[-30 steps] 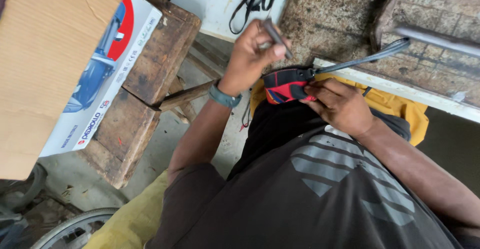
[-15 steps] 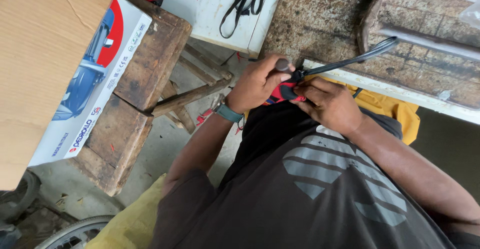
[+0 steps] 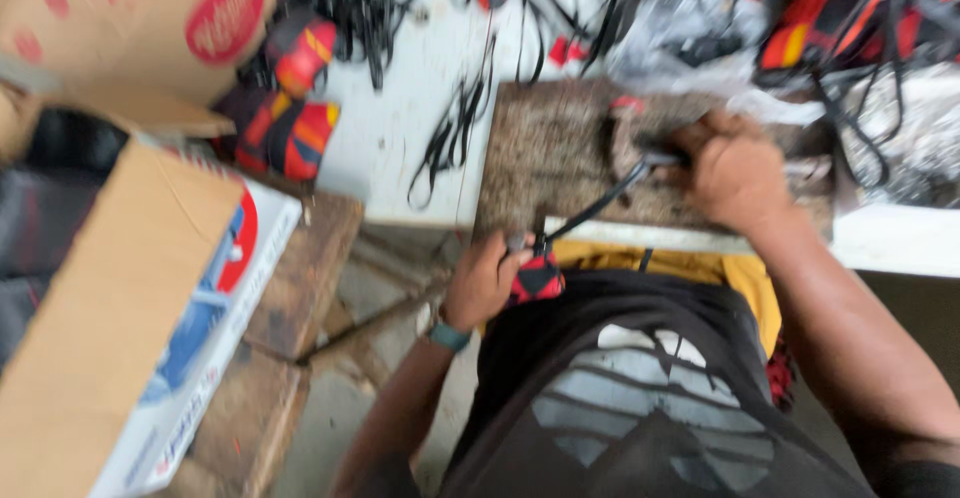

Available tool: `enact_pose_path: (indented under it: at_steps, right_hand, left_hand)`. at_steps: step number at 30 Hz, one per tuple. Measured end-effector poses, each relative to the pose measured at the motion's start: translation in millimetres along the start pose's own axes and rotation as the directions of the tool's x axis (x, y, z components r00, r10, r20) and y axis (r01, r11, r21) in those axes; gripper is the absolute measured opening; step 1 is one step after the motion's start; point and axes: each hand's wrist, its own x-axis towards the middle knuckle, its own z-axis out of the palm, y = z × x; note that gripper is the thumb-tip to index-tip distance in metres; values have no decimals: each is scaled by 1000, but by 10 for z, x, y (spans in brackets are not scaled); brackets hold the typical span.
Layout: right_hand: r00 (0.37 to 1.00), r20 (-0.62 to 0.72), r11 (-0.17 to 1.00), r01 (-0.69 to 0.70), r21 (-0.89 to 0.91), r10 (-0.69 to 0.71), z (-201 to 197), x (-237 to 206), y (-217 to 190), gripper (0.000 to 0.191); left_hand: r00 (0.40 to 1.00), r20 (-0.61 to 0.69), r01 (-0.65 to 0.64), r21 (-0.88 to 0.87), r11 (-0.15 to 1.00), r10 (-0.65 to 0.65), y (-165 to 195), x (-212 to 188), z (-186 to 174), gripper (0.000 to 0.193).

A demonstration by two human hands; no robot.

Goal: The person attaches black straps to small colorful fabric pouches at a workbench. They align the strap end with the pouch tab, insert a metal rivet, and hammer it to fasten the strap, then set the finished pouch aside and pick up the next one.

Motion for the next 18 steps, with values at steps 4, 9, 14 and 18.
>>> enact_pose_path:
  at_steps: [4, 9, 14, 18]
  right_hand:
    - [994, -62, 993, 89, 72, -84, 84, 3, 85, 41]
    - [978, 156, 721, -209, 661, 140, -202, 27, 216, 43]
    - [974, -228, 694, 166, 701, -3, -449, -78, 216, 31]
    - [944, -266, 354, 185, 917, 195, -662, -133, 41, 26]
  left_hand:
    - [999, -15, -49, -68, 996, 48, 153, 15, 38, 16]
    - [998, -7, -68, -61, 996, 68, 102, -15, 94, 18]
    - [1000, -16, 15, -30, 999, -15, -34, -110, 124, 20]
    - [993, -73, -95, -30, 995, 93, -65, -144, 96, 25]
